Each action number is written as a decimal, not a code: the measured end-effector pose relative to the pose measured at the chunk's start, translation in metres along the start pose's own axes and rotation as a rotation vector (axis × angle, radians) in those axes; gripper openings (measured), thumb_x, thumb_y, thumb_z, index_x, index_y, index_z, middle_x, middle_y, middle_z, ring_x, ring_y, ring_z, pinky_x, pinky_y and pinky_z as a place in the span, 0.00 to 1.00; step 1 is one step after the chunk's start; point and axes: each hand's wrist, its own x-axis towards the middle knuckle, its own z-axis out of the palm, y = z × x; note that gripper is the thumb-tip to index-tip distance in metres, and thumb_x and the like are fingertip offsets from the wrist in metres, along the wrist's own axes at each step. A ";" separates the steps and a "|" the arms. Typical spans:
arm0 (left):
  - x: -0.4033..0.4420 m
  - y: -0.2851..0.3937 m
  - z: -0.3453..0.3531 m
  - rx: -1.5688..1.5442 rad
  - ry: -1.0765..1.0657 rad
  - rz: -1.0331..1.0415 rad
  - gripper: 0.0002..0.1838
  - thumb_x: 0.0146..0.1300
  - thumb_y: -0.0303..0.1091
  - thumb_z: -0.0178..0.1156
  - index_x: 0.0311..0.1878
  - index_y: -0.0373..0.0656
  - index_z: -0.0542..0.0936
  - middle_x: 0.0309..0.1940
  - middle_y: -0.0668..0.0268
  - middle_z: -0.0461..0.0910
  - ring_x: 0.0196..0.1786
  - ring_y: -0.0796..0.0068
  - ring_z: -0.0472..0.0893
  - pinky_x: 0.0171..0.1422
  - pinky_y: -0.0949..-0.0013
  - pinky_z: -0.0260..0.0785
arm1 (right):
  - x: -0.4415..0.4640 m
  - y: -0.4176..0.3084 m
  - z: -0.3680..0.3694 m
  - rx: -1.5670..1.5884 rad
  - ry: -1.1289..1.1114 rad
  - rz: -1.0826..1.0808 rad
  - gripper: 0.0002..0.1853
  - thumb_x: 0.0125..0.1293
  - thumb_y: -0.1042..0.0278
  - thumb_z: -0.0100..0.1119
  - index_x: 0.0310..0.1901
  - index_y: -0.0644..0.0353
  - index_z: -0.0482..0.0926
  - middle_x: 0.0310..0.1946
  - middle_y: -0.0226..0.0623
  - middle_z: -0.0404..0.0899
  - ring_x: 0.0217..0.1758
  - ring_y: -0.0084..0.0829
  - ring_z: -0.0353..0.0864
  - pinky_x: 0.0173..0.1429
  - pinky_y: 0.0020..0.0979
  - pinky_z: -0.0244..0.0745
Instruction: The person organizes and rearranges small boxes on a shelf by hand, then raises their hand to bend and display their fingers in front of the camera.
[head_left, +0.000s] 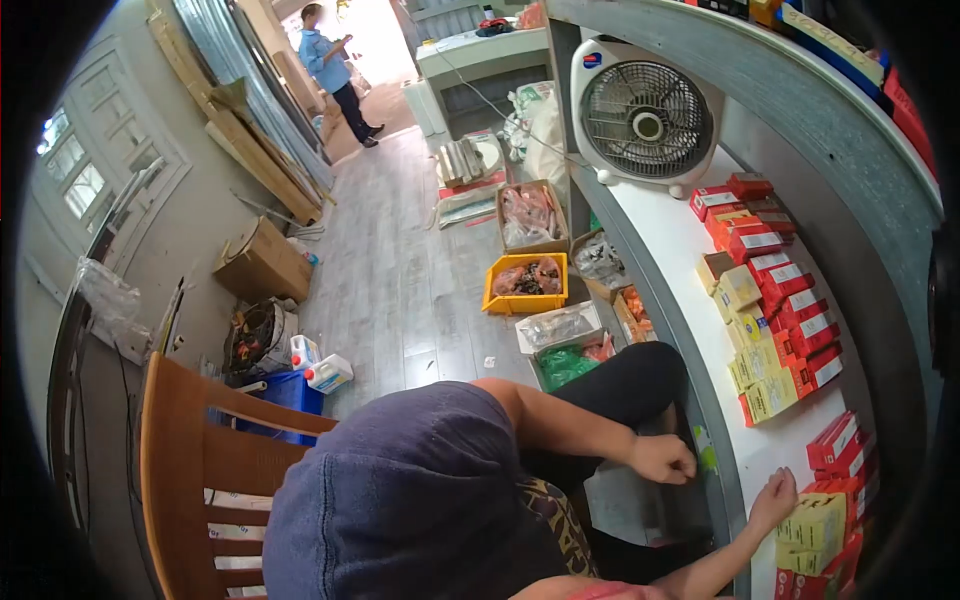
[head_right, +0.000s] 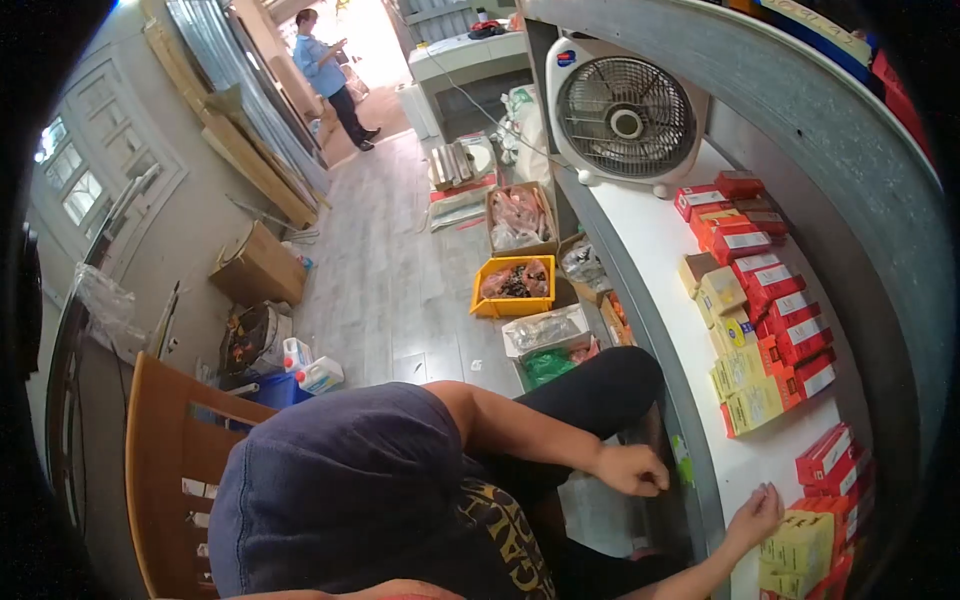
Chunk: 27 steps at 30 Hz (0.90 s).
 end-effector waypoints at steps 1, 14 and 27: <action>-0.011 -0.003 -0.002 0.000 0.001 -0.021 0.09 0.57 0.31 0.62 0.39 0.37 0.82 0.34 0.57 0.83 0.38 0.62 0.83 0.44 0.63 0.74 | -0.002 0.002 0.002 0.084 -0.027 0.087 0.11 0.65 0.78 0.56 0.47 0.73 0.79 0.46 0.49 0.76 0.41 0.39 0.80 0.45 0.32 0.81; 0.025 0.005 -0.014 -0.091 0.002 0.007 0.12 0.63 0.27 0.63 0.49 0.37 0.81 0.38 0.61 0.85 0.42 0.76 0.83 0.48 0.71 0.75 | -0.002 -0.089 0.000 -0.065 0.016 0.169 0.11 0.63 0.71 0.59 0.44 0.65 0.83 0.36 0.49 0.83 0.34 0.41 0.82 0.41 0.35 0.77; 0.227 0.094 -0.066 0.466 0.200 0.185 0.19 0.59 0.42 0.64 0.48 0.38 0.83 0.38 0.54 0.85 0.41 0.59 0.84 0.44 0.61 0.75 | 0.005 -0.088 -0.013 0.149 0.140 0.252 0.16 0.63 0.78 0.59 0.53 0.66 0.79 0.45 0.43 0.84 0.45 0.33 0.84 0.50 0.28 0.78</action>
